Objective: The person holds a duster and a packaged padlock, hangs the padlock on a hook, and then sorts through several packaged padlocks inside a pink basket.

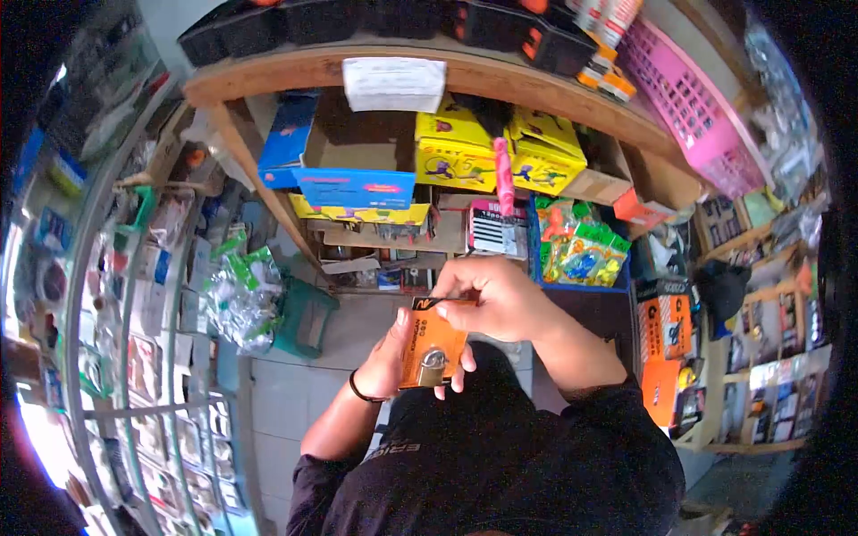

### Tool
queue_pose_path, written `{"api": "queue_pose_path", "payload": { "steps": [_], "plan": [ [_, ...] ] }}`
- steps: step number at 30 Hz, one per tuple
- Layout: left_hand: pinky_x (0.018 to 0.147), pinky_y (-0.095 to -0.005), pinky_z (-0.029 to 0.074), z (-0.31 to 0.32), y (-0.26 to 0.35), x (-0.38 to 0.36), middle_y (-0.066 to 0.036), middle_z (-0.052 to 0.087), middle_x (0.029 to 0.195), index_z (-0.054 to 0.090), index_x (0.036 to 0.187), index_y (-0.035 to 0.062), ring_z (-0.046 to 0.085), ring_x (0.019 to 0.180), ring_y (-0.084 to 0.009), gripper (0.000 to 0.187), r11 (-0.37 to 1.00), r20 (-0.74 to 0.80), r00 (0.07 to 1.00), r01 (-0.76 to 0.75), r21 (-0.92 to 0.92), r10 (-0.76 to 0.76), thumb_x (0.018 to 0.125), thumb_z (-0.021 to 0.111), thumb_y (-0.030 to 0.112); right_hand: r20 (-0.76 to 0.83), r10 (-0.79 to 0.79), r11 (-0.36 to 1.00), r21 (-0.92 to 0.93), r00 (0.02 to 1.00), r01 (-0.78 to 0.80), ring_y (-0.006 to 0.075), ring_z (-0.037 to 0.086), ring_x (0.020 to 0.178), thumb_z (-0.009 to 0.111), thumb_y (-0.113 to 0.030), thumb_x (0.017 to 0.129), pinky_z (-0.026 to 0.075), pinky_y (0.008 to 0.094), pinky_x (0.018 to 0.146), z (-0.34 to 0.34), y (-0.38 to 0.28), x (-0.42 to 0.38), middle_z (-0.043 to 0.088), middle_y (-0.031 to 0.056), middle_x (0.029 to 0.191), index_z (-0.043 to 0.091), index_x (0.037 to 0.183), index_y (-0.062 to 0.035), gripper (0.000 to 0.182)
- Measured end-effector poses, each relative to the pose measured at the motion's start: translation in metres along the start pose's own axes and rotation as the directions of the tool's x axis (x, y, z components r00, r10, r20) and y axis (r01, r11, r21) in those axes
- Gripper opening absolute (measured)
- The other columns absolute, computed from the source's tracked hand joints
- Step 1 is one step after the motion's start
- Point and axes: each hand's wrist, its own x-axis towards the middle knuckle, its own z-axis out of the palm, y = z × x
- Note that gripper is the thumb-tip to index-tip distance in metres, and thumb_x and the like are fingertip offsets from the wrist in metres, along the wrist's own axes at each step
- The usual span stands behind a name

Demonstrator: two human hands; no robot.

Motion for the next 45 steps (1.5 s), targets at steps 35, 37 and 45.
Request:
{"api": "queue_pose_path", "payload": {
  "steps": [35, 37, 45],
  "plan": [
    [0.043, -0.0337, 0.044, -0.019, -0.053, 0.026, -0.019, 0.056, 0.088, 0.038, 0.114, 0.012, 0.058, 0.066, -0.0327, 0.069, 0.967, -0.342, 0.93, -0.197, -0.163, 0.132, 0.077, 0.015, 0.066, -0.191, 0.271, 0.695, 0.717, 0.943, -0.054, 0.0107, 0.038, 0.04, 0.038, -0.036, 0.086, 0.03, 0.0237, 0.039, -0.074, 0.097, -0.016, 0.041, -0.0007, 0.051, 0.047, 0.082, -0.0073, 0.03],
    [0.046, -0.0349, 0.045, -0.016, -0.053, 0.039, -0.017, 0.055, 0.092, 0.038, 0.115, 0.0124, 0.058, 0.071, -0.0318, 0.067, 0.947, -0.347, 0.909, -0.291, -0.136, 0.229, 0.079, 0.017, 0.064, -0.139, 0.29, 0.728, 0.674, 0.947, -0.124, 0.0103, 0.036, 0.035, 0.035, -0.041, 0.087, 0.028, 0.0231, 0.035, -0.08, 0.099, -0.042, 0.038, -0.0009, 0.046, 0.045, 0.081, -0.0051, 0.037],
    [0.08, -0.0343, 0.042, -0.026, -0.062, 0.116, -0.005, 0.049, 0.114, 0.036, 0.123, 0.0147, 0.049, 0.102, -0.0212, 0.057, 0.899, -0.473, 0.831, -0.407, -0.161, 0.291, 0.085, 0.02, 0.054, 0.064, 0.44, 0.728, 0.559, 0.896, -0.397, 0.0065, 0.04, 0.045, 0.041, -0.022, 0.088, 0.03, 0.0204, 0.04, -0.061, 0.137, -0.197, 0.049, -0.0001, 0.06, 0.051, 0.096, -0.0064, 0.02]
  ]
}}
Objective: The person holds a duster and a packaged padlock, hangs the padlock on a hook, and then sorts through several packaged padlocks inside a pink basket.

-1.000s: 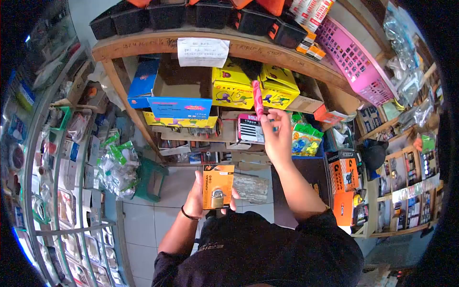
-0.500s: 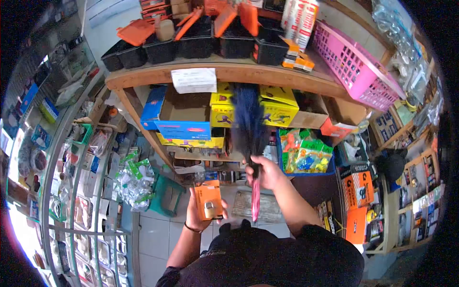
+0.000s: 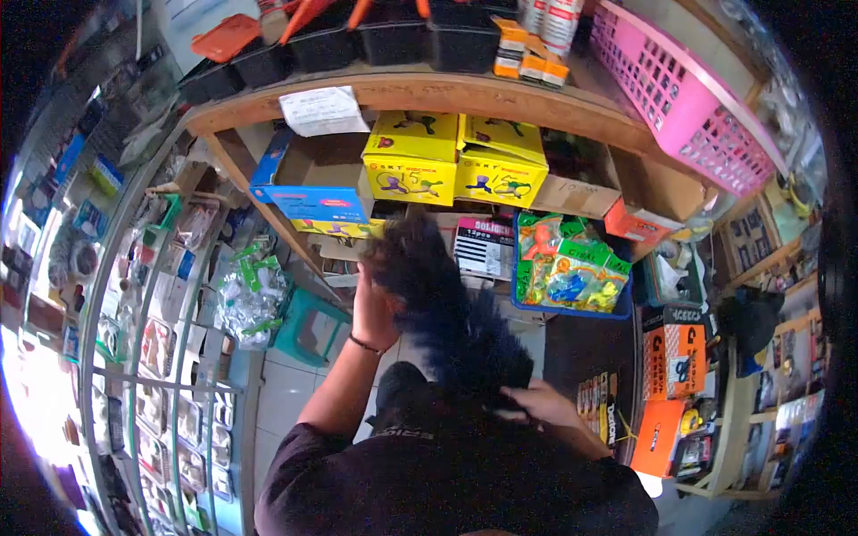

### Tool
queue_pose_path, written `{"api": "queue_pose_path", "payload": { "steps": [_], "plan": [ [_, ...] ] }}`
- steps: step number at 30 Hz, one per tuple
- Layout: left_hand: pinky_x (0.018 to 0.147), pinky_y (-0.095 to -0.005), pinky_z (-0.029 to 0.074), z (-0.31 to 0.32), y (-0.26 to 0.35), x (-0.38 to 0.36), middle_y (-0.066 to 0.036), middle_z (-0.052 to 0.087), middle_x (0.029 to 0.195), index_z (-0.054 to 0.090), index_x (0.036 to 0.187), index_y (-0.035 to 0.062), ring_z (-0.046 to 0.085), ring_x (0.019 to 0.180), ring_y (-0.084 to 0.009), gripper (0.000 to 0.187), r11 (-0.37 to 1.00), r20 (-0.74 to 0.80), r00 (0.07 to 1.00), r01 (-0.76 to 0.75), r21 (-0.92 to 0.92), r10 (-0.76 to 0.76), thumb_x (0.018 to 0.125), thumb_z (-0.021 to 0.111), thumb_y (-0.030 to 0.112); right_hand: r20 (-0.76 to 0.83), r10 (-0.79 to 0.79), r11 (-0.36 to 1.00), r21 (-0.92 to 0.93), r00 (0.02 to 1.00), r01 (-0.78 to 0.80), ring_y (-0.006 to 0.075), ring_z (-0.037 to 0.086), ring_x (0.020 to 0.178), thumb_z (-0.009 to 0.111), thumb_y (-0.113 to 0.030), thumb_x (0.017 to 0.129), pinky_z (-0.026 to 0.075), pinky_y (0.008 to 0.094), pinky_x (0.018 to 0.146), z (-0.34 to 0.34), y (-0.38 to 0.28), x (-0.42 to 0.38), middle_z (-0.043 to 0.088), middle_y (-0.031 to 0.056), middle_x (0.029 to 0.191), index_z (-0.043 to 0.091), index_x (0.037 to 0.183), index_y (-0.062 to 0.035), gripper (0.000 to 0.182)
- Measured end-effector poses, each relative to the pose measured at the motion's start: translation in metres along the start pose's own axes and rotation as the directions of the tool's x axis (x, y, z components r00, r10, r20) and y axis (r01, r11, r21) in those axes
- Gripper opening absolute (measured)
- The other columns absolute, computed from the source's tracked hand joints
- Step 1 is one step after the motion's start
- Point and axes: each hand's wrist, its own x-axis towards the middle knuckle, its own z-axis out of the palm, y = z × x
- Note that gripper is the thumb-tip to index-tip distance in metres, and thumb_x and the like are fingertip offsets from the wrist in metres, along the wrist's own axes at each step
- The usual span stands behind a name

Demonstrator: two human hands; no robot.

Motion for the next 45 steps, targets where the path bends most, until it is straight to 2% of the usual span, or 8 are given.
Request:
{"api": "queue_pose_path", "payload": {
  "steps": [5, 7, 9, 12, 18, 25, 27, 45],
  "plan": [
    [0.085, -0.0394, 0.039, 0.035, -0.018, 0.015, -0.004, 0.047, 0.117, 0.036, 0.123, 0.0141, 0.048, 0.103, -0.0242, 0.052, 0.994, 0.159, 0.987, 0.048, -0.1, -0.031, 0.086, 0.027, 0.049, 0.205, -0.172, 0.947, 0.303, 0.963, 0.105, 0.007, 0.046, 0.049, 0.046, -0.022, 0.086, 0.035, 0.0196, 0.043, -0.026, 0.014, 0.017, 0.055, 0.0008, 0.07, 0.048, 0.103, -0.0066, 0.024],
    [0.084, -0.045, 0.04, 0.028, -0.025, 0.033, -0.009, 0.046, 0.116, 0.034, 0.123, 0.0128, 0.048, 0.102, -0.029, 0.051, 0.996, 0.268, 0.962, -0.069, 0.059, 0.051, 0.086, 0.028, 0.047, -0.016, 0.147, 0.989, 0.013, 0.989, -0.147, 0.007, 0.044, 0.047, 0.047, -0.023, 0.086, 0.033, 0.0194, 0.041, -0.013, 0.008, 0.015, 0.053, 0.0013, 0.068, 0.048, 0.102, -0.0074, 0.023],
    [0.085, -0.0522, 0.037, 0.041, -0.012, 0.035, -0.019, 0.043, 0.117, 0.031, 0.125, 0.0096, 0.042, 0.105, -0.0408, 0.065, 0.976, 0.272, 0.943, 0.157, 0.154, -0.194, 0.079, 0.034, 0.056, -0.063, -0.355, 0.899, -0.295, 0.933, 0.323, 0.0068, 0.042, 0.046, 0.046, -0.025, 0.086, 0.032, 0.0185, 0.039, 0.01, 0.006, 0.008, 0.049, 0.0004, 0.063, 0.048, 0.1, -0.0079, 0.022],
    [0.088, -0.0439, 0.038, 0.084, -0.023, 0.023, -0.015, 0.043, 0.12, 0.037, 0.122, 0.0092, 0.045, 0.106, -0.0327, 0.057, 0.981, 0.184, 0.983, 0.042, -0.191, -0.006, 0.083, 0.032, 0.051, -0.096, -0.04, 0.937, 0.342, 0.995, 0.071, 0.0073, 0.029, 0.038, 0.034, -0.013, 0.089, 0.022, 0.0196, 0.034, -0.01, -0.007, 0.0, 0.035, 0.0016, 0.05, 0.042, 0.107, -0.0062, 0.021],
    [0.093, -0.042, 0.033, 0.067, -0.034, 0.029, -0.011, 0.041, 0.123, 0.03, 0.126, 0.0119, 0.042, 0.11, -0.025, 0.059, 0.987, 0.622, 0.77, 0.159, 0.032, -0.144, 0.084, 0.03, 0.052, 0.023, -0.093, 0.957, 0.278, 0.995, 0.083, 0.0091, 0.029, 0.036, 0.029, -0.016, 0.09, 0.023, 0.0209, 0.033, -0.01, 0.009, 0.0, 0.032, 0.0012, 0.047, 0.042, 0.106, -0.0073, 0.022],
    [0.086, -0.0487, 0.036, 0.079, -0.03, 0.017, -0.01, 0.043, 0.121, 0.035, 0.124, 0.0131, 0.043, 0.109, -0.0295, 0.056, 0.997, 0.194, 0.981, 0.015, -0.073, 0.0, 0.084, 0.03, 0.051, 0.164, -0.177, 0.94, 0.322, 0.97, 0.117, 0.0072, 0.028, 0.034, 0.034, -0.02, 0.089, 0.022, 0.0208, 0.031, -0.018, 0.007, 0.002, 0.033, -0.002, 0.047, 0.043, 0.097, -0.0094, 0.016],
    [0.087, -0.0486, 0.036, 0.071, -0.031, 0.013, -0.013, 0.041, 0.123, 0.034, 0.124, 0.0102, 0.043, 0.108, -0.0333, 0.057, 0.997, 0.495, 0.866, 0.077, 0.015, -0.075, 0.083, 0.033, 0.049, -0.101, 0.049, 0.996, 0.077, 0.994, -0.041, 0.0073, 0.028, 0.032, 0.028, -0.023, 0.09, 0.023, 0.0209, 0.029, 0.004, 0.005, -0.004, 0.032, -0.0026, 0.046, 0.043, 0.098, -0.0049, 0.025],
    [0.095, -0.0446, 0.028, 0.062, -0.026, 0.008, -0.012, 0.039, 0.125, 0.033, 0.125, 0.0091, 0.04, 0.112, -0.0281, 0.06, 0.999, 0.529, 0.848, 0.049, 0.001, -0.042, 0.084, 0.027, 0.053, 0.023, 0.048, 0.95, 0.308, 0.999, -0.053, 0.0065, 0.029, 0.035, 0.034, -0.021, 0.09, 0.021, 0.0198, 0.031, -0.001, 0.019, 0.009, 0.041, 0.0011, 0.051, 0.048, 0.096, -0.0065, 0.021]
  ]
}}
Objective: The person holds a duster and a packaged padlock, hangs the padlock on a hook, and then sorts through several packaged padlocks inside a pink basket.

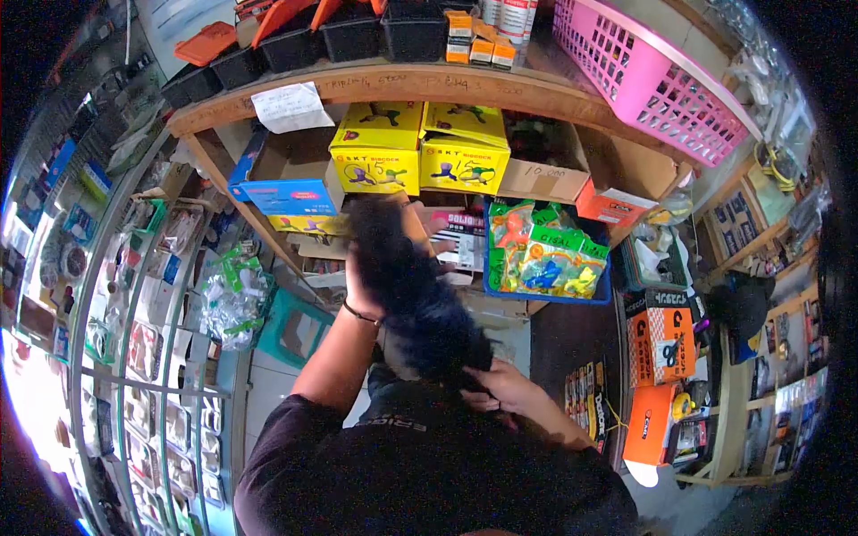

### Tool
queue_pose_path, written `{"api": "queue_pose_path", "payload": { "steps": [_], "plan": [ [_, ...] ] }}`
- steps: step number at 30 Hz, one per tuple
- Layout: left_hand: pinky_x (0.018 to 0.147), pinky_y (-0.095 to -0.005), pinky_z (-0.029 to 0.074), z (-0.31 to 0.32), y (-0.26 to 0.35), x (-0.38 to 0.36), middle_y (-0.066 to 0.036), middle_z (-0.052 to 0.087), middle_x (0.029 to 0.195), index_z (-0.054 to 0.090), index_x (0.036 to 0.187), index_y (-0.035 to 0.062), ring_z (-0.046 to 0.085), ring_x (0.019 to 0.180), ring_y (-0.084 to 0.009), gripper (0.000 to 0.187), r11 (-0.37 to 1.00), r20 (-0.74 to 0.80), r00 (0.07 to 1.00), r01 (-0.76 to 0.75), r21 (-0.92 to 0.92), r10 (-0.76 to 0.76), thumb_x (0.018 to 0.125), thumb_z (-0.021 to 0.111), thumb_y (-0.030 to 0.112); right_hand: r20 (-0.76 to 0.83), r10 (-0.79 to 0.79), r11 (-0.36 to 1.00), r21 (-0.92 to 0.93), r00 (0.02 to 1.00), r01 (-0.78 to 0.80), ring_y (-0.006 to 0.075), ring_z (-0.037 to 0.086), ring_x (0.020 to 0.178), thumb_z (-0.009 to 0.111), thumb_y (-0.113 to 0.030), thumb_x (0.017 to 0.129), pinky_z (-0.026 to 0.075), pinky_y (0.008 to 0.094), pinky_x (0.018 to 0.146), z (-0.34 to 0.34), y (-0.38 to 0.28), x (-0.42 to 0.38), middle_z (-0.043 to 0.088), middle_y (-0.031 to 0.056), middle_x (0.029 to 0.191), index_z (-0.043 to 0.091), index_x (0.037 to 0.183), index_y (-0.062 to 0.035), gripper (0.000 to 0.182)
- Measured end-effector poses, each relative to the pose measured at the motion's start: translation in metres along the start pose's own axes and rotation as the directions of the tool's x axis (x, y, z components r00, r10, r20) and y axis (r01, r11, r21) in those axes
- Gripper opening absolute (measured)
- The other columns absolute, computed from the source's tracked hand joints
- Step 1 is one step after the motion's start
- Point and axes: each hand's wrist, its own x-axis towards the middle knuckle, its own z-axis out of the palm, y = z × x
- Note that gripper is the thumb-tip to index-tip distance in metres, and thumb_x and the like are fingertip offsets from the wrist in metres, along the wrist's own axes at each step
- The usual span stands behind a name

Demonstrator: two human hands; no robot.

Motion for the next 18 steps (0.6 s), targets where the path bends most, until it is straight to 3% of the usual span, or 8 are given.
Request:
{"api": "queue_pose_path", "payload": {
  "steps": [3, 5, 6, 10, 12, 14, 16, 18],
  "plan": [
    [0.094, -0.0435, 0.03, 0.014, 0.008, 0.003, -0.013, 0.04, 0.123, 0.035, 0.124, 0.0096, 0.039, 0.112, -0.0275, 0.062, 0.991, -0.127, 0.992, -0.027, -0.134, 0.009, 0.082, 0.028, 0.055, -0.076, 0.019, 0.987, -0.158, 0.997, -0.03, 0.0067, 0.03, 0.036, 0.036, -0.022, 0.089, 0.021, 0.0181, 0.03, 0.001, -0.009, -0.002, 0.035, 0.0007, 0.049, 0.044, 0.096, -0.002, 0.023],
    [0.093, -0.0415, 0.032, 0.018, 0.011, 0.004, -0.011, 0.04, 0.124, 0.034, 0.125, 0.0112, 0.04, 0.112, -0.0275, 0.065, 0.996, -0.287, 0.957, -0.066, -0.06, 0.046, 0.081, 0.028, 0.058, 0.215, -0.141, 0.987, 0.109, 0.966, 0.12, 0.0068, 0.03, 0.037, 0.036, -0.021, 0.09, 0.021, 0.0187, 0.031, -0.011, -0.017, 0.0, 0.035, 0.0014, 0.049, 0.043, 0.089, -0.0049, 0.017],
    [0.093, -0.0415, 0.032, 0.016, 0.011, 0.006, -0.011, 0.04, 0.124, 0.034, 0.125, 0.0112, 0.04, 0.112, -0.0275, 0.065, 0.995, -0.288, 0.956, -0.072, -0.063, 0.051, 0.081, 0.028, 0.058, 0.214, -0.136, 0.988, 0.104, 0.967, 0.116, 0.0068, 0.03, 0.037, 0.036, -0.021, 0.09, 0.021, 0.0187, 0.031, -0.012, -0.015, 0.002, 0.035, 0.0014, 0.049, 0.043, 0.089, -0.0049, 0.017],
    [0.09, -0.0511, 0.031, -0.007, 0.008, 0.007, -0.01, 0.037, 0.126, 0.03, 0.126, 0.0106, 0.039, 0.111, -0.0321, 0.063, 0.999, 0.03, 0.999, 0.014, 0.046, -0.016, 0.081, 0.033, 0.055, -0.027, 0.006, 0.996, -0.09, 1.0, -0.009, 0.0072, 0.03, 0.035, 0.039, -0.019, 0.089, 0.022, 0.0206, 0.03, -0.003, -0.001, 0.004, 0.045, 0.0031, 0.054, 0.046, 0.091, -0.0066, 0.015],
    [0.092, -0.0503, 0.029, 0.008, 0.006, 0.01, -0.01, 0.037, 0.126, 0.03, 0.127, 0.0097, 0.039, 0.112, -0.0317, 0.064, 0.989, -0.226, 0.973, -0.07, -0.133, 0.039, 0.081, 0.031, 0.055, 0.066, -0.055, 0.994, 0.096, 0.996, 0.048, 0.0074, 0.032, 0.036, 0.032, -0.02, 0.09, 0.024, 0.0201, 0.031, -0.006, -0.01, -0.001, 0.036, 0.002, 0.048, 0.045, 0.088, -0.0022, 0.022],
    [0.093, -0.0513, 0.027, 0.017, 0.008, 0.013, -0.01, 0.038, 0.126, 0.03, 0.126, 0.0093, 0.038, 0.113, -0.0321, 0.066, 0.99, -0.301, 0.95, -0.112, -0.087, 0.081, 0.08, 0.031, 0.056, 0.138, -0.09, 0.996, 0.017, 0.986, 0.088, 0.0081, 0.032, 0.036, 0.032, -0.02, 0.09, 0.024, 0.0206, 0.031, -0.02, -0.013, 0.004, 0.036, 0.002, 0.049, 0.045, 0.086, -0.002, 0.023],
    [0.095, -0.0488, 0.026, 0.01, 0.005, 0.012, -0.01, 0.038, 0.126, 0.03, 0.127, 0.0089, 0.037, 0.115, -0.0308, 0.066, 0.992, -0.281, 0.952, -0.124, -0.008, 0.117, 0.081, 0.03, 0.056, 0.079, -0.101, 0.994, 0.044, 0.992, 0.098, 0.0083, 0.033, 0.036, 0.033, -0.02, 0.09, 0.024, 0.0205, 0.031, -0.01, -0.01, 0.004, 0.037, 0.0015, 0.048, 0.046, 0.089, -0.0008, 0.023],
    [0.095, -0.0433, 0.029, -0.001, 0.004, 0.011, -0.011, 0.038, 0.126, 0.033, 0.125, 0.0084, 0.041, 0.111, -0.0293, 0.059, 0.979, 0.13, 0.988, -0.062, -0.193, 0.089, 0.084, 0.031, 0.051, -0.079, -0.013, 0.999, -0.034, 0.997, 0.01, 0.008, 0.03, 0.034, 0.035, -0.018, 0.089, 0.022, 0.0221, 0.03, 0.004, -0.009, 0.001, 0.037, 0.001, 0.048, 0.048, 0.087, -0.0053, 0.018]
  ]
}}
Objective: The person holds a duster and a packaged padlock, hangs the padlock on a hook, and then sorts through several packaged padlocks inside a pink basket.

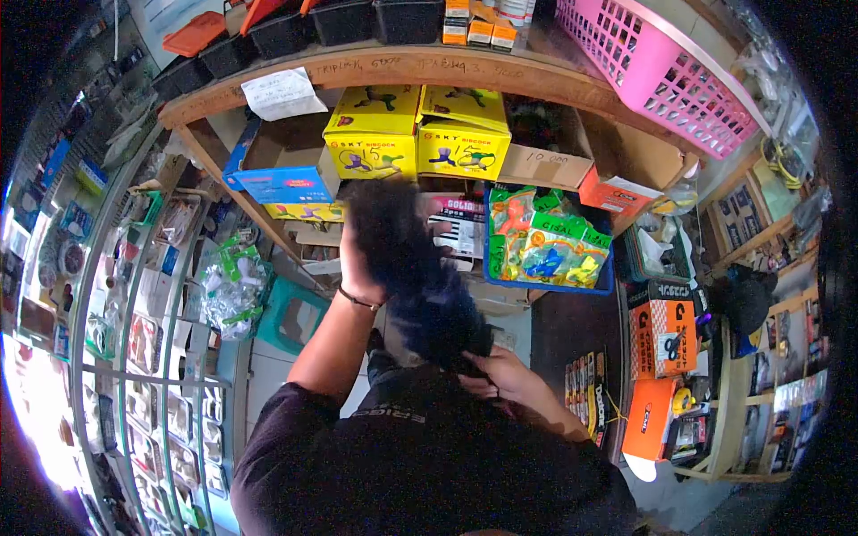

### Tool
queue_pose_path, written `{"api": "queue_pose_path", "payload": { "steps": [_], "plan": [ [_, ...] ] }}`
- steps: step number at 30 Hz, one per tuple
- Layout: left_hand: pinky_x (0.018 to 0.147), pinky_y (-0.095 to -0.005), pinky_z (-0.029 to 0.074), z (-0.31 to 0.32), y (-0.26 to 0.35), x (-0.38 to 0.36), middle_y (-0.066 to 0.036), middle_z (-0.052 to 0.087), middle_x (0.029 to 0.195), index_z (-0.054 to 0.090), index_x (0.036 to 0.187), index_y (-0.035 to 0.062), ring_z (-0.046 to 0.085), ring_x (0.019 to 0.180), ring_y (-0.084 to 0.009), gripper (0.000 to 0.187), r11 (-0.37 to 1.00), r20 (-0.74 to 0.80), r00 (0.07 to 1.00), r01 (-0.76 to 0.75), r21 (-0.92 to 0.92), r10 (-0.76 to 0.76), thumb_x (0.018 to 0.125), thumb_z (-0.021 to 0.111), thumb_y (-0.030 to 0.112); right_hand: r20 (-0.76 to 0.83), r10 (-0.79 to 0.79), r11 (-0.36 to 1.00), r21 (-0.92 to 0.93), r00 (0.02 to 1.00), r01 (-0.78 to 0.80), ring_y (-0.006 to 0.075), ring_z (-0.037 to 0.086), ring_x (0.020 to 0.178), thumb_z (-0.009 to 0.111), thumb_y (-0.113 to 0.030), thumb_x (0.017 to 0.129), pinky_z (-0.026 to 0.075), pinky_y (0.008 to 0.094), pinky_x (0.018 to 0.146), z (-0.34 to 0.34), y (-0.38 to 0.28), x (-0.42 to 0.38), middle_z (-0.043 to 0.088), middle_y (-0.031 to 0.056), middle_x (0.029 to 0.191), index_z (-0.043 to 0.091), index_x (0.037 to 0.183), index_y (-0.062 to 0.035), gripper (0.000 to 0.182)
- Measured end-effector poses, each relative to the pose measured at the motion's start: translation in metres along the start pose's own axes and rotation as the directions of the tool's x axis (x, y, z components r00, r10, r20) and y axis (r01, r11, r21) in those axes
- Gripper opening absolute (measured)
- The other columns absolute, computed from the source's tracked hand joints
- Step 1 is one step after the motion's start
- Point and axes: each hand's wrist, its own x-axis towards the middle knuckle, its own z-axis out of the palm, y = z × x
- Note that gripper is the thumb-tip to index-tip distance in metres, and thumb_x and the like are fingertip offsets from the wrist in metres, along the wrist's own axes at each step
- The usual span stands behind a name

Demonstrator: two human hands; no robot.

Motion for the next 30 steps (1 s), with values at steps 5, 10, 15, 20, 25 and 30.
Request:
{"api": "queue_pose_path", "payload": {
  "steps": [5, 10, 15, 20, 25, 30],
  "plan": [
    [0.088, -0.0402, 0.037, 0.02, 0.003, 0.002, -0.009, 0.049, 0.113, 0.041, 0.119, 0.0091, 0.047, 0.103, -0.0268, 0.053, 0.994, -0.301, 0.949, -0.067, 0.083, 0.089, 0.085, 0.033, 0.048, 0.277, -0.13, 0.986, 0.139, 0.952, 0.094, 0.0085, 0.033, 0.037, 0.034, -0.017, 0.09, 0.022, 0.02, 0.031, -0.023, -0.014, 0.005, 0.035, 0.0012, 0.048, 0.042, 0.086, -0.0022, 0.017],
    [0.086, -0.0547, 0.033, -0.005, 0.002, -0.004, -0.016, 0.046, 0.116, 0.035, 0.124, 0.0147, 0.042, 0.106, -0.0403, 0.06, 0.957, -0.271, 0.962, 0.063, 0.284, 0.017, 0.079, 0.034, 0.056, -0.002, 0.029, 0.999, -0.026, 1.0, -0.029, 0.0081, 0.031, 0.035, 0.033, -0.019, 0.089, 0.022, 0.0203, 0.03, -0.003, -0.007, 0.001, 0.034, 0.001, 0.046, 0.043, 0.085, 0.001, 0.023],
    [0.091, -0.0412, 0.035, 0.022, -0.003, 0.009, -0.012, 0.046, 0.119, 0.042, 0.118, 0.0071, 0.044, 0.109, -0.0279, 0.054, 0.986, -0.419, 0.899, -0.074, 0.149, 0.131, 0.085, 0.031, 0.049, 0.242, -0.086, 0.986, 0.16, 0.967, 0.048, 0.0068, 0.03, 0.035, 0.047, -0.018, 0.085, 0.021, 0.0201, 0.031, -0.026, -0.012, 0.006, 0.043, 0.0027, 0.051, 0.048, 0.089, -0.0061, 0.012],
    [0.092, -0.0432, 0.033, -0.006, -0.005, 0.009, -0.017, 0.047, 0.115, 0.037, 0.122, 0.0057, 0.047, 0.103, -0.028, 0.061, 0.981, -0.226, 0.973, 0.091, 0.169, -0.051, 0.085, 0.024, 0.052, -0.015, 0.044, 0.991, -0.123, 0.999, -0.046, 0.0061, 0.029, 0.034, 0.031, -0.016, 0.088, 0.022, 0.0189, 0.031, -0.01, -0.01, -0.005, 0.036, 0.0, 0.048, 0.045, 0.1, 0.0057, 0.028],
    [0.094, -0.0446, 0.029, 0.019, -0.01, 0.016, -0.011, 0.038, 0.126, 0.03, 0.127, 0.0088, 0.038, 0.114, -0.0289, 0.069, 0.991, -0.352, 0.935, 0.008, 0.136, 0.041, 0.081, 0.019, 0.06, 0.355, -0.142, 0.976, 0.208, 0.924, 0.07, 0.006, 0.029, 0.038, 0.031, -0.02, 0.09, 0.021, 0.0187, 0.033, -0.036, -0.01, 0.004, 0.036, -0.0003, 0.049, 0.045, 0.102, 0.0049, 0.031],
    [0.094, -0.0444, 0.03, 0.01, -0.012, 0.019, -0.013, 0.038, 0.126, 0.03, 0.127, 0.0086, 0.037, 0.114, -0.029, 0.068, 0.982, -0.032, 0.999, -0.011, 0.188, 0.017, 0.082, 0.02, 0.058, 0.121, -0.061, 0.998, -0.01, 0.991, 0.062, 0.0068, 0.028, 0.036, 0.03, -0.02, 0.09, 0.021, 0.019, 0.033, -0.015, -0.009, -0.01, 0.035, 0.0002, 0.048, 0.046, 0.1, 0.0044, 0.031]
  ]
}}
